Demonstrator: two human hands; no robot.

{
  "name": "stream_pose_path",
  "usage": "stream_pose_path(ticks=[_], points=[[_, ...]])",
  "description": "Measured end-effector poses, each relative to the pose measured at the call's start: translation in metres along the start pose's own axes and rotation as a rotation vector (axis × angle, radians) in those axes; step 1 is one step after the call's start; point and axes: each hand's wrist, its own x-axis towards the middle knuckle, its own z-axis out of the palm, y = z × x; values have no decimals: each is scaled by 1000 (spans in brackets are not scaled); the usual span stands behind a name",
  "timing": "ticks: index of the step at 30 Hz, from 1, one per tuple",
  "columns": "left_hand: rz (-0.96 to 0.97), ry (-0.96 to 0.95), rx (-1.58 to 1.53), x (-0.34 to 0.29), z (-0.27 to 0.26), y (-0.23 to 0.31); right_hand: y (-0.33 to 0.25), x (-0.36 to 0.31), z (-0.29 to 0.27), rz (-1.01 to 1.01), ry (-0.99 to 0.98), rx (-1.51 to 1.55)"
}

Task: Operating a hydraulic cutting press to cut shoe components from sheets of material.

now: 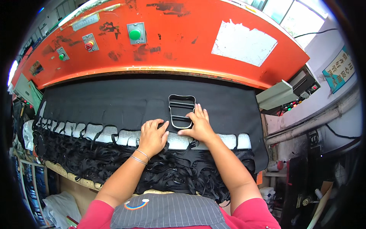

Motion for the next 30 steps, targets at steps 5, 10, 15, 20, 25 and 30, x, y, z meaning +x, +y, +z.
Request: stream_pose_path(ticks=[5,10,15,20,25,30], points=[[-19,-15,-19,2,-2,1,0,-1,6,-114,143,-60],[-29,-1,-44,5,-3,0,-8,3,6,-111,167,-79],[-16,-136,-265,-4,-10,-20,-18,-1,3,9,0,-187],[-410,355,-717,-2,-116,-139,-107,1,-67,-122,296,36],[-594,1024,-248,-42,-241,-288,-226,23,-98,-411,501,126],[-590,996,-26,-75,-305,-341,-255,49,-75,-348,506,-49]])
